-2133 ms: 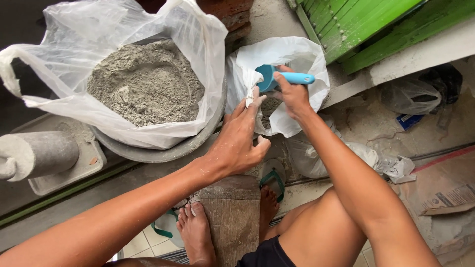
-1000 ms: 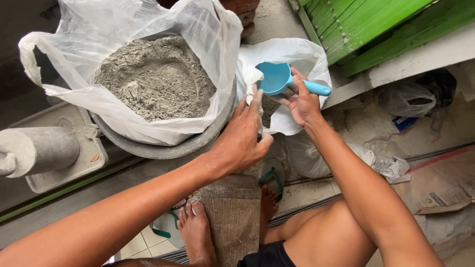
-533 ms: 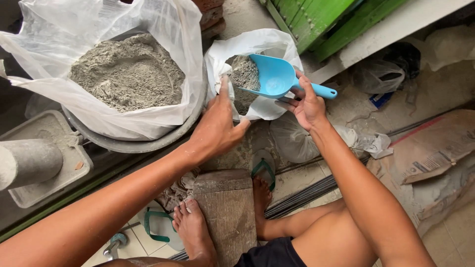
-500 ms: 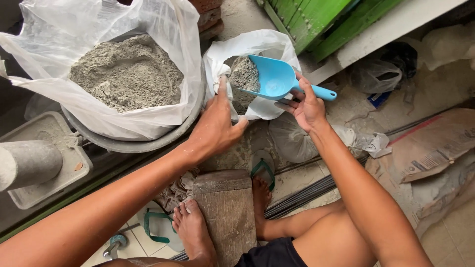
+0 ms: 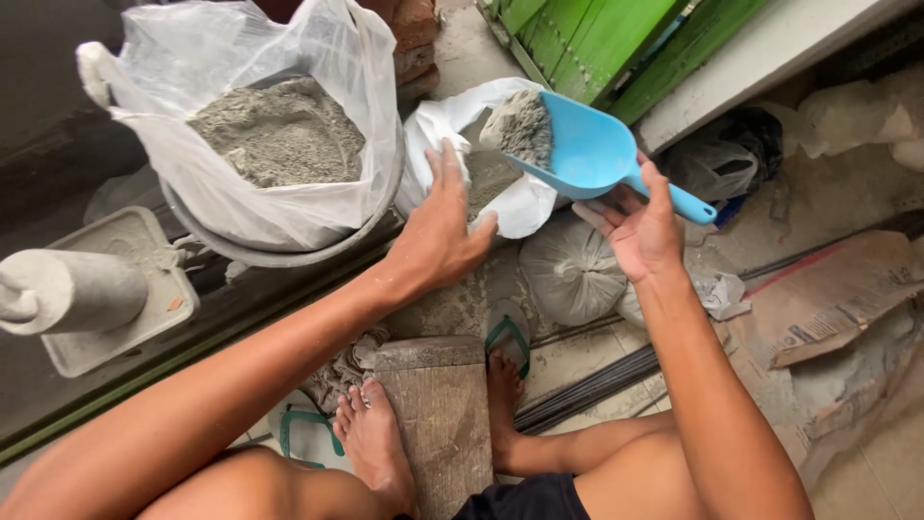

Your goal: The person scoops a gray powdery substance from a white plastic bag using a blue plastic scoop and pours it into a metal bowl lined with another white plastic bag. The person repeats this scooping and pouring action multiple times.

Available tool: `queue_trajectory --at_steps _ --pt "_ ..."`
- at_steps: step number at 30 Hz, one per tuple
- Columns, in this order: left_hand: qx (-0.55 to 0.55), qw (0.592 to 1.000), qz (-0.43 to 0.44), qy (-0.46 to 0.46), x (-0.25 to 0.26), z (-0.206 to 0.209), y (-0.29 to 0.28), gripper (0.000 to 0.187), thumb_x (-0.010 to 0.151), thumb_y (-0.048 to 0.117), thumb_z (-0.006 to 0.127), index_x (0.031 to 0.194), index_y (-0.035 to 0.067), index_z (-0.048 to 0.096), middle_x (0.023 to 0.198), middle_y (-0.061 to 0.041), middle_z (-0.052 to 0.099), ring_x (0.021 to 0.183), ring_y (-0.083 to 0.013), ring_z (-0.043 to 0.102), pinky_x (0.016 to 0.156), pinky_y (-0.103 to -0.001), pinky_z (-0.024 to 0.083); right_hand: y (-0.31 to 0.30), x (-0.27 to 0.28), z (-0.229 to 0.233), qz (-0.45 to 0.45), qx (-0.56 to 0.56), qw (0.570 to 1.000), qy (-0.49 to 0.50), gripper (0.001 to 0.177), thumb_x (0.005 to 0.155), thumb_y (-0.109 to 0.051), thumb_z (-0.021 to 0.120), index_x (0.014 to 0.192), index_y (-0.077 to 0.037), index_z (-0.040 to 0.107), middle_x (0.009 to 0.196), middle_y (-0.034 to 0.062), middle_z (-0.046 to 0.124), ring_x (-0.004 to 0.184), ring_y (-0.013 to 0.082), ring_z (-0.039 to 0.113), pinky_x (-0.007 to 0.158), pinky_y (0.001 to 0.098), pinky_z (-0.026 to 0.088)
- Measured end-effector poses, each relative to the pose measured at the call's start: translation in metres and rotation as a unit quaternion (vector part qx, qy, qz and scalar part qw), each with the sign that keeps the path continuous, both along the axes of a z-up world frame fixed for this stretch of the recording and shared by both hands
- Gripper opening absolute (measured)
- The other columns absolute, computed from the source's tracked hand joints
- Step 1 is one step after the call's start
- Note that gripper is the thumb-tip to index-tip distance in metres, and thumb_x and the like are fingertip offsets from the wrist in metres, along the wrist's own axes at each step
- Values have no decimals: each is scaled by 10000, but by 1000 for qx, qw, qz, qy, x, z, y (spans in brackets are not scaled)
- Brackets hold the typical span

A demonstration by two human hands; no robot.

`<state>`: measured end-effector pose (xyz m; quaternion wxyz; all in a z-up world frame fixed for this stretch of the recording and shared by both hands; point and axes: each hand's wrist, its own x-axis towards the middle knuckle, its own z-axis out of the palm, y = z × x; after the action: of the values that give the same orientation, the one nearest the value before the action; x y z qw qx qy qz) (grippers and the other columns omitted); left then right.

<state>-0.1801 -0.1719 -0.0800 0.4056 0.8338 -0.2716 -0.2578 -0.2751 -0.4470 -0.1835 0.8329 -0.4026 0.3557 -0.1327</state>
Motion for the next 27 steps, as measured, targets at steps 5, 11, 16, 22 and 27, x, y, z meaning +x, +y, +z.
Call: queue_trajectory --at_steps 5,11,16,22,27 --pt "-24 988 -21 -154 7 10 10 904 964 160 574 1595 -105 -17 1606 -466 95 1442 -661 220 1167 -725 204 19 14 46 -20 42 997 -57 552 842 -480 767 1356 -338 624 1271 147 611 1197 513 684 1084 631 594" --pt "-58 946 21 -318 25 45 43 459 973 85 549 1379 -100 443 1512 -373 399 1261 -527 522 1084 -582 443 81 26 130 -36 23 994 -97 590 805 -406 715 1363 -238 621 1244 191 671 1122 411 730 993 579 651" --pt "-60 846 96 -521 40 76 93 159 915 44 669 1073 29 687 1253 -213 609 1140 -344 547 991 -517 457 123 42 159 -52 13 991 -123 656 746 -369 696 1369 -175 625 1264 219 689 1119 330 726 932 560 685" --pt "-39 769 321 -551 31 90 137 307 849 222 650 1054 92 462 1134 -125 421 1042 -320 396 852 -460 335 162 58 175 -13 34 990 -134 625 741 -363 691 1328 -153 653 1269 212 658 1163 307 679 893 557 690" --pt "12 840 381 -386 51 48 166 593 902 501 732 1181 92 405 1185 -92 430 1043 -258 477 720 -427 408 185 65 176 46 19 991 -123 658 763 -392 677 1385 -180 639 1212 216 684 1046 349 742 922 516 676"
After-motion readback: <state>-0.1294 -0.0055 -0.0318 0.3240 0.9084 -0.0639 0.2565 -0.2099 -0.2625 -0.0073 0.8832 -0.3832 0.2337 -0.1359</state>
